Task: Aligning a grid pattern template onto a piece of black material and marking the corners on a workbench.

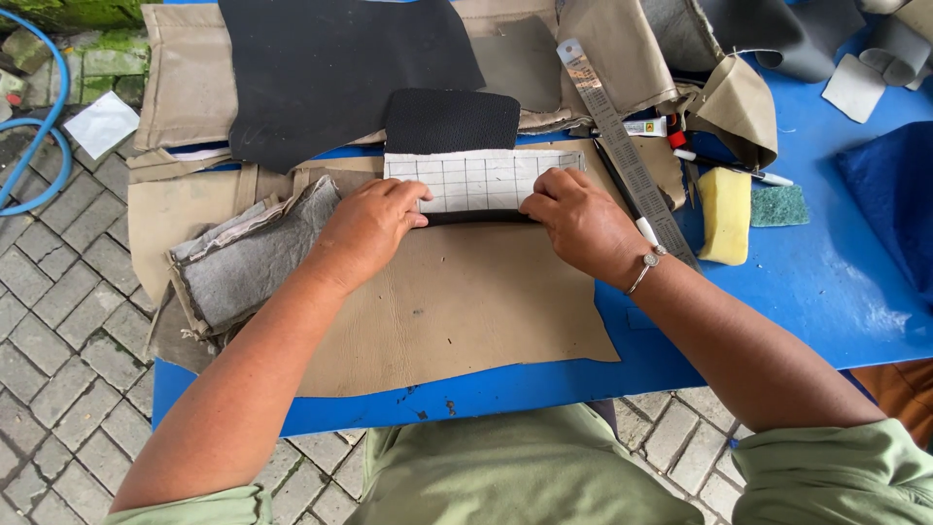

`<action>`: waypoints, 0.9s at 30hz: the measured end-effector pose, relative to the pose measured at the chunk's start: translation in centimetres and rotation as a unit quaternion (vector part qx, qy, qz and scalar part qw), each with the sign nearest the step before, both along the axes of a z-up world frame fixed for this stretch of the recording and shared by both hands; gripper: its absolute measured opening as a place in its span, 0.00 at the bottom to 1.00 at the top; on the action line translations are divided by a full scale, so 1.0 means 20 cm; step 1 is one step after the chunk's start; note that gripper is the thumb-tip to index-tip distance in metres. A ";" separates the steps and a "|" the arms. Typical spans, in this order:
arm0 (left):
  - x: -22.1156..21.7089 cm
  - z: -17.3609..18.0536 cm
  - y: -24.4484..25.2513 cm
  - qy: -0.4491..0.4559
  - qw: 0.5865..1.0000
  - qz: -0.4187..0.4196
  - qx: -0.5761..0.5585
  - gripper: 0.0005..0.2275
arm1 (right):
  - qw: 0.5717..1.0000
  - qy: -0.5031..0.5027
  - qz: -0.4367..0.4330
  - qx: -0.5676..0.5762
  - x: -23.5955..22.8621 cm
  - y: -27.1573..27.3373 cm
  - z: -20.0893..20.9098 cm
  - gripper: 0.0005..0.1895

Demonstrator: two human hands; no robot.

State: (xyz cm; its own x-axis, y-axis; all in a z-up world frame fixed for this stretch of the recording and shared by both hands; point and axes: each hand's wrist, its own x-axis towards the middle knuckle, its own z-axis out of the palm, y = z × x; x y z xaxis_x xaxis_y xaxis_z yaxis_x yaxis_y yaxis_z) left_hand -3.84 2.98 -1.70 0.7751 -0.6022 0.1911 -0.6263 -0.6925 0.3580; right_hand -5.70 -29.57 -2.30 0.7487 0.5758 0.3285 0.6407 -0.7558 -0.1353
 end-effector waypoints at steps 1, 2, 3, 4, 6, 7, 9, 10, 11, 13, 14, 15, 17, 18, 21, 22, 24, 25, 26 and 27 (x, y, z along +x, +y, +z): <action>0.00 -0.02 0.00 -0.001 1.000 0.000 0.000 0.13 | 1.000 -0.001 0.000 0.000 0.01 -0.01 -0.03 0.03; 0.01 -0.04 0.00 -0.017 1.000 0.001 0.023 0.09 | 0.998 -0.049 0.005 -0.034 0.02 -0.01 -0.05 0.03; 0.01 -0.06 0.00 -0.033 0.998 0.001 0.046 0.06 | 0.993 -0.098 0.011 -0.069 0.03 -0.02 -0.08 0.04; 0.00 -0.05 -0.01 -0.033 0.998 0.001 0.046 0.06 | 0.993 -0.098 0.010 -0.069 0.03 -0.02 -0.10 0.04; -0.03 -0.03 -0.03 -0.081 0.984 0.024 0.154 0.04 | 0.994 -0.087 0.014 -0.071 0.03 -0.03 -0.14 0.07; -0.04 -0.05 -0.03 -0.081 0.984 0.024 0.154 0.04 | 0.994 -0.087 0.013 -0.071 0.02 -0.03 -0.11 0.07; -0.06 -0.09 -0.02 -0.154 0.981 0.016 0.118 0.06 | 0.994 -0.083 0.030 -0.068 0.01 -0.01 -0.05 0.07; -0.06 -0.11 -0.01 -0.153 0.981 0.017 0.118 0.06 | 0.994 -0.083 0.031 -0.068 0.01 0.00 -0.03 0.07; -0.05 -0.12 0.00 -0.143 0.982 0.022 0.121 0.08 | 0.995 -0.067 0.028 -0.072 0.01 0.00 -0.01 0.06; -0.06 -0.13 0.01 -0.132 0.983 0.026 0.123 0.09 | 0.996 -0.050 0.025 -0.076 0.01 0.00 -0.01 0.06; -0.06 -0.12 0.00 -0.127 0.984 0.024 0.121 0.07 | 0.996 -0.058 0.029 -0.067 0.02 0.00 -0.03 0.06; -0.05 -0.11 0.00 -0.123 0.985 0.023 0.119 0.05 | 0.996 -0.065 0.033 -0.058 0.03 -0.01 -0.05 0.05; -0.06 -0.08 0.01 -0.113 0.985 0.025 0.127 0.04 | 0.997 -0.059 0.036 -0.040 0.03 -0.01 -0.03 0.06; -0.06 -0.07 0.01 -0.101 0.985 0.028 0.135 0.04 | 0.998 -0.052 0.038 -0.022 0.02 0.00 -0.03 0.07; -0.06 -0.02 0.03 -0.042 0.993 0.020 0.106 0.06 | 0.999 -0.030 0.015 0.020 0.00 0.02 -0.06 0.09; -0.05 -0.02 0.04 -0.042 0.993 0.019 0.106 0.06 | 0.999 -0.030 0.014 0.020 0.01 0.01 -0.05 0.09; -0.03 -0.04 0.05 -0.007 0.994 0.036 0.100 0.08 | 0.999 -0.045 0.019 0.005 0.02 0.01 -0.05 0.06; -0.05 -0.05 0.04 -0.004 0.994 0.037 0.100 0.08 | 0.999 -0.043 0.021 0.005 0.01 0.01 -0.06 0.06; -0.04 -0.06 0.04 -0.030 0.995 0.041 0.082 0.08 | 0.999 -0.042 0.018 0.017 0.02 0.02 -0.07 0.06; -0.04 -0.06 0.04 -0.055 0.995 0.045 0.065 0.08 | 0.999 -0.042 0.016 0.029 0.03 0.02 -0.08 0.07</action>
State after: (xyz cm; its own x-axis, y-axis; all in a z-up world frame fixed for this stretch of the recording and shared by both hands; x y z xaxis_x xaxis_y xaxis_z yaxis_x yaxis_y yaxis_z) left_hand -4.64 3.82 -2.95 0.8058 -0.5560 0.2040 -0.5900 -0.7836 0.1945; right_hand -5.06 -29.22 -3.81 0.6984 0.5773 0.4230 0.6755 -0.7270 -0.1232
